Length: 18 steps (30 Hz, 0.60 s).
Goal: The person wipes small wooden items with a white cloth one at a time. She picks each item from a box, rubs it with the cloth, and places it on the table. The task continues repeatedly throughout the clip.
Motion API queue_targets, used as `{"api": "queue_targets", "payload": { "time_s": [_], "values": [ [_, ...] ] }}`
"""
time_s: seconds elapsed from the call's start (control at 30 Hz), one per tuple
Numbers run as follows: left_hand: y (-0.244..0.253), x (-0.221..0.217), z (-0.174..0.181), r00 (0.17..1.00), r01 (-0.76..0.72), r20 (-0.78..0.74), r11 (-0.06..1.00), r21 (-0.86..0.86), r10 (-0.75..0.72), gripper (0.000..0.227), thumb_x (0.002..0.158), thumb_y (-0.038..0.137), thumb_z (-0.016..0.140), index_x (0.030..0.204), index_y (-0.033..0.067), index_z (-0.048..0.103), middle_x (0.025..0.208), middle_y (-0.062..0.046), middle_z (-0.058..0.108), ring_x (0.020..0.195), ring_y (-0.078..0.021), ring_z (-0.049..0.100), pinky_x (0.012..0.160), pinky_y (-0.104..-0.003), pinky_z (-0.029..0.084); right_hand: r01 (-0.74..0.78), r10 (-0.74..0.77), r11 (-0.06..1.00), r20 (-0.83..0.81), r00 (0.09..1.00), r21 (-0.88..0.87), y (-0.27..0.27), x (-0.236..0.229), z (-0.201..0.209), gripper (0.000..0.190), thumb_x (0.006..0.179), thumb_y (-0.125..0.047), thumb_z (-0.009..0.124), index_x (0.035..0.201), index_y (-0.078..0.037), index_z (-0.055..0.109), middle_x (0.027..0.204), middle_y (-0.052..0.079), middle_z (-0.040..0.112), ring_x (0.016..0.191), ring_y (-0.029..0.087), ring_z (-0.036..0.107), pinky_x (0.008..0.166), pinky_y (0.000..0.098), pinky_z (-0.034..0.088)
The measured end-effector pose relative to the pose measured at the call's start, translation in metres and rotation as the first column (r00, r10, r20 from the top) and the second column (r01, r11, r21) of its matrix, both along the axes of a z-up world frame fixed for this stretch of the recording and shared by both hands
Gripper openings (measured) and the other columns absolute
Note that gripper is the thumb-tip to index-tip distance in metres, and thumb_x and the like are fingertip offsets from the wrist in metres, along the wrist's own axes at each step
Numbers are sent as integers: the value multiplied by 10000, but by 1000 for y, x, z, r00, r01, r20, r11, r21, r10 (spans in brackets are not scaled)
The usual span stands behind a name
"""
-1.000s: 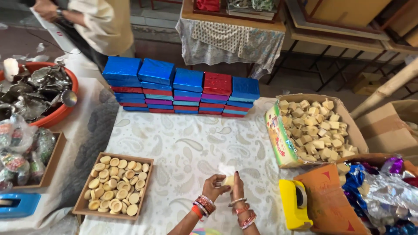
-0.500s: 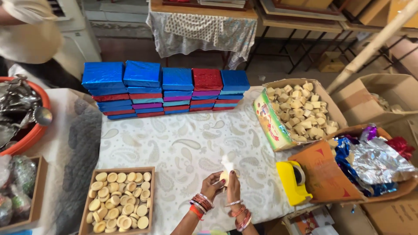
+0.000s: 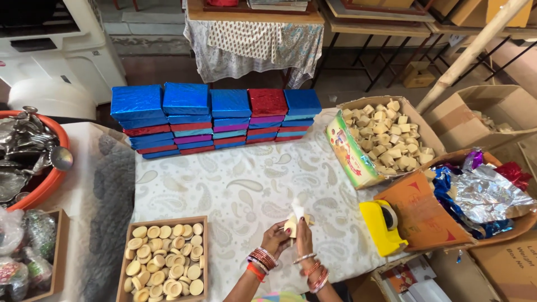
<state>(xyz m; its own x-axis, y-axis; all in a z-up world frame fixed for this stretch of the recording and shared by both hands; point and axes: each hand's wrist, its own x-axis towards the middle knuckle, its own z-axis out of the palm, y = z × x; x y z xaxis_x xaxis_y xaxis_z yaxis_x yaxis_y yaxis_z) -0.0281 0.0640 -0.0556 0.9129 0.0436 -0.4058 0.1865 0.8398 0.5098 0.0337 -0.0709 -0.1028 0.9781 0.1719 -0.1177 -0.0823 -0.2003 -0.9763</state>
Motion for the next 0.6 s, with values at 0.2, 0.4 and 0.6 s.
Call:
{"api": "queue_targets", "payload": {
  "time_s": [0.2,0.4,0.6],
  "values": [
    [-2,24,-9,969,-245,1,967,-66,246,442,914,38,699,1327,-18,552,1031,-121,721,931,-215,722,814,-353,643,-91,149,978,329,933,-186,16,-32,64,548,1124,-329,376,1430,105,506,1281,333,627,1141,423,608,924,457,499],
    [-21,26,-6,979,-201,-32,979,41,202,432,956,95,696,1355,-12,571,1069,-105,712,950,-204,711,810,-355,611,-161,420,875,549,723,-456,-28,23,-12,548,1145,-306,327,1541,71,353,1368,284,573,1163,368,613,993,381,500],
    [-71,54,-6,981,-192,16,979,-64,193,473,933,100,683,1369,-15,541,1112,-88,721,984,-206,721,852,-354,636,-275,285,956,97,954,-102,-42,54,64,470,1123,-332,374,1392,37,485,1197,302,664,1018,365,640,904,411,525]
  ]
}}
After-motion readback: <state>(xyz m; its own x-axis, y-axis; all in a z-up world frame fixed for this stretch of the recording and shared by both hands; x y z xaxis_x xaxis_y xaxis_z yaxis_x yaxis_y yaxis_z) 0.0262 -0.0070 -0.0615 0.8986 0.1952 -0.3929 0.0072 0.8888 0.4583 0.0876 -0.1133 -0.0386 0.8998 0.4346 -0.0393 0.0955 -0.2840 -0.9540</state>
